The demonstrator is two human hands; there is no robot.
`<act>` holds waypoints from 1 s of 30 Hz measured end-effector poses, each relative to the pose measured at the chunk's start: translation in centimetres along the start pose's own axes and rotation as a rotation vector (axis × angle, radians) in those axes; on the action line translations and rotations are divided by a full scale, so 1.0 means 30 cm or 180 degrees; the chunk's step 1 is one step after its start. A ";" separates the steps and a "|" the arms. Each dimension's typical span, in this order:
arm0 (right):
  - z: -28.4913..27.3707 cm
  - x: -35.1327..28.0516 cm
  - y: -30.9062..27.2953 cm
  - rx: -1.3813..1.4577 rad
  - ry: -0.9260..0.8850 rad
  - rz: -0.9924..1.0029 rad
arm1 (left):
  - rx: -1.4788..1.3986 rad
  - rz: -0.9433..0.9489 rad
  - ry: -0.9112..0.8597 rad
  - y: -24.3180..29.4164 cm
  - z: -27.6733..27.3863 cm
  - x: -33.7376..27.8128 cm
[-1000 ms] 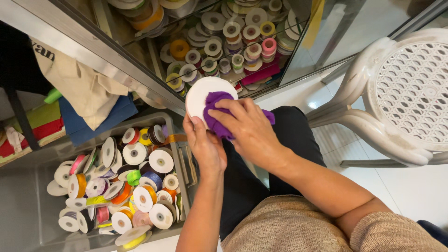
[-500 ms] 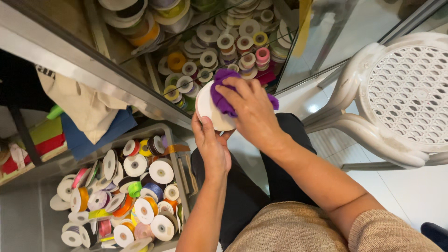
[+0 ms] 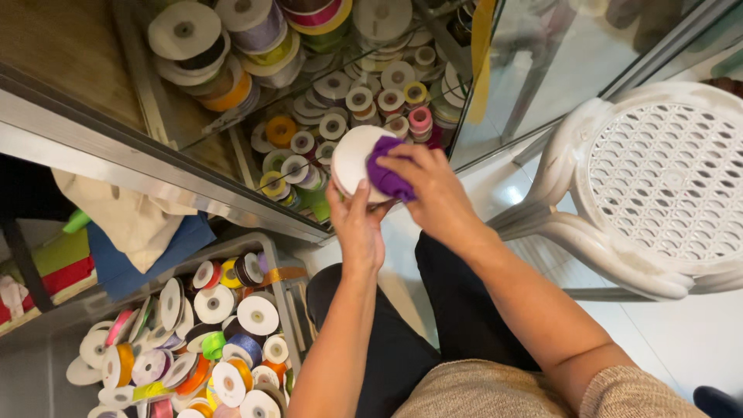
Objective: The person sits on the floor and cleans various ribbon spools using a purple cloth. They pick up spools from a gray bin, wipe them, and place them into a glass display cabinet.
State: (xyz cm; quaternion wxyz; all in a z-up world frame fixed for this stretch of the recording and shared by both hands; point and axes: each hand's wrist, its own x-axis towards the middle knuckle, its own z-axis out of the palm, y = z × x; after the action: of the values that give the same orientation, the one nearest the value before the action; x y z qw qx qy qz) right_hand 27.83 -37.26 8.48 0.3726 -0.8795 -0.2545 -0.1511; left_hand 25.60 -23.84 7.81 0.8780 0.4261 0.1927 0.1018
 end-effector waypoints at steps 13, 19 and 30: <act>0.066 0.155 0.270 0.2689 0.1526 0.2075 | -0.0379 -0.0243 -0.0153 -0.212 0.160 0.350; 0.134 0.196 0.416 0.3017 0.1707 0.2120 | 0.0571 -0.0018 0.0232 -0.291 0.184 0.467; 0.166 0.279 0.469 0.3461 0.1823 0.2271 | 0.2556 0.1012 0.0184 -0.365 0.139 0.557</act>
State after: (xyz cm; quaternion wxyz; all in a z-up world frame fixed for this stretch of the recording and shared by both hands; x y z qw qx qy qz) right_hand 42.97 -39.16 0.78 0.8377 -0.5244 0.1177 -0.0968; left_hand 42.66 -27.82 -2.66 0.6102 0.7552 0.1735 0.1647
